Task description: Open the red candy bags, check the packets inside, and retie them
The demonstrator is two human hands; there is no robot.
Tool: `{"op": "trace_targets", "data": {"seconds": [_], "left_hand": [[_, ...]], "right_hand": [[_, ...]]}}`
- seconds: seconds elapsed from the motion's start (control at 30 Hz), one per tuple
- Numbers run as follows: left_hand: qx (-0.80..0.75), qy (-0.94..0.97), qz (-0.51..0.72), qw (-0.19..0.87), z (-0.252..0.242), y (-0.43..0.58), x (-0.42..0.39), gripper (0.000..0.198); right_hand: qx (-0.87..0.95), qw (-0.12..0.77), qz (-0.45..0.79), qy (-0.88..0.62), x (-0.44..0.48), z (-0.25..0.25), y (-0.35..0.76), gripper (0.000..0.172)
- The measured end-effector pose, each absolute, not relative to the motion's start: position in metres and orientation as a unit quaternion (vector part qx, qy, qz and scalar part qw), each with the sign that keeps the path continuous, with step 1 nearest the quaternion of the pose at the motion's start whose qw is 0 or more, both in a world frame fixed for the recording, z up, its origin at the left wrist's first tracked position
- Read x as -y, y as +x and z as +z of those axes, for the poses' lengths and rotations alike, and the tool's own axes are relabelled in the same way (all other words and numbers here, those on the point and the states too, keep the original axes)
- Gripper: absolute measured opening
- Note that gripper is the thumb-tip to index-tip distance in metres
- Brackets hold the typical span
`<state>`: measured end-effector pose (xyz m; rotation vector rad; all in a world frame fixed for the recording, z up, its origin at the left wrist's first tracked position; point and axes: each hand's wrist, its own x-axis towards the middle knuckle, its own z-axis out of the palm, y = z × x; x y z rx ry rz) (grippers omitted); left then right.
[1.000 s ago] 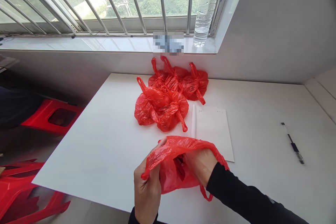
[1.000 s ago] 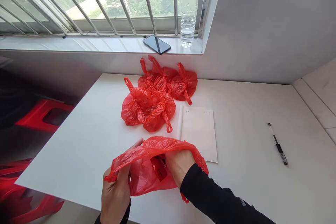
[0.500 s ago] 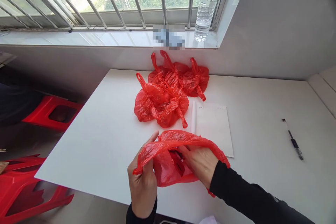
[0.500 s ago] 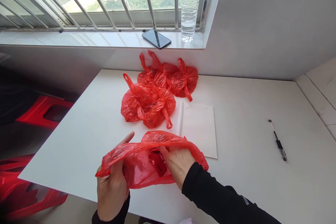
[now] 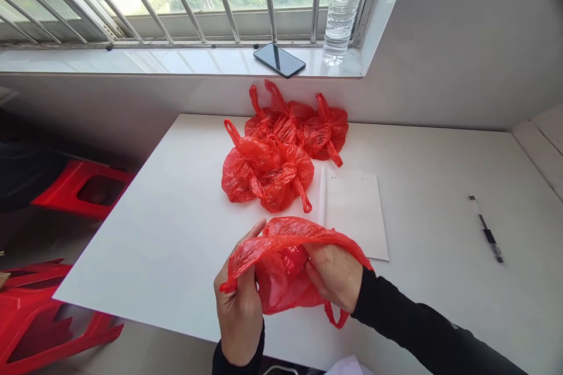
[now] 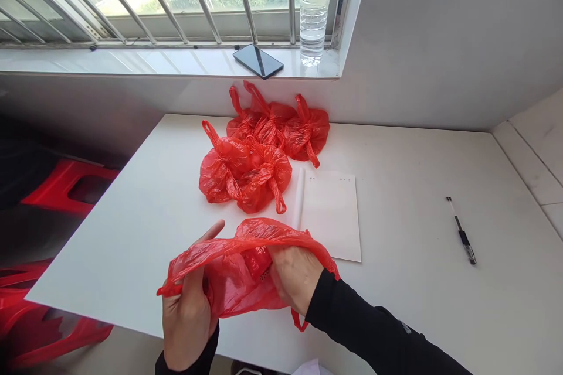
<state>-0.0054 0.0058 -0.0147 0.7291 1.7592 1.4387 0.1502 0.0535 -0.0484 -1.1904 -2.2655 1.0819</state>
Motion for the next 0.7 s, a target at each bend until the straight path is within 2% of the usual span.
{"op": "trace_targets", "data": {"seconds": [0.1,0.27,0.47,0.57,0.7], "left_hand": [[-0.675,0.285,0.559,0.388,-0.017,-0.007,-0.004,0.048],[-0.662,0.283,0.568,0.399,-0.014,-0.005,-0.004,0.043],[-0.673,0.277,0.566,0.387,-0.007,-0.002,-0.008,0.045],[-0.662,0.279,0.565,0.405,-0.008,-0.002,-0.008,0.046],[-0.645,0.300,0.565,0.418,-0.011,-0.002,-0.008,0.044]], "right_hand": [[0.787,0.170,0.373,-0.462,-0.054,-0.053,0.144,0.032],[0.822,0.109,0.297,-0.473,-0.053,-0.064,0.132,0.025],[0.824,0.129,0.292,-0.469,-0.056,-0.060,0.145,0.019],[0.831,0.081,0.257,-0.486,-0.051,-0.057,0.155,0.021],[0.853,-0.014,0.160,-0.496,-0.046,-0.059,0.157,0.031]]}}
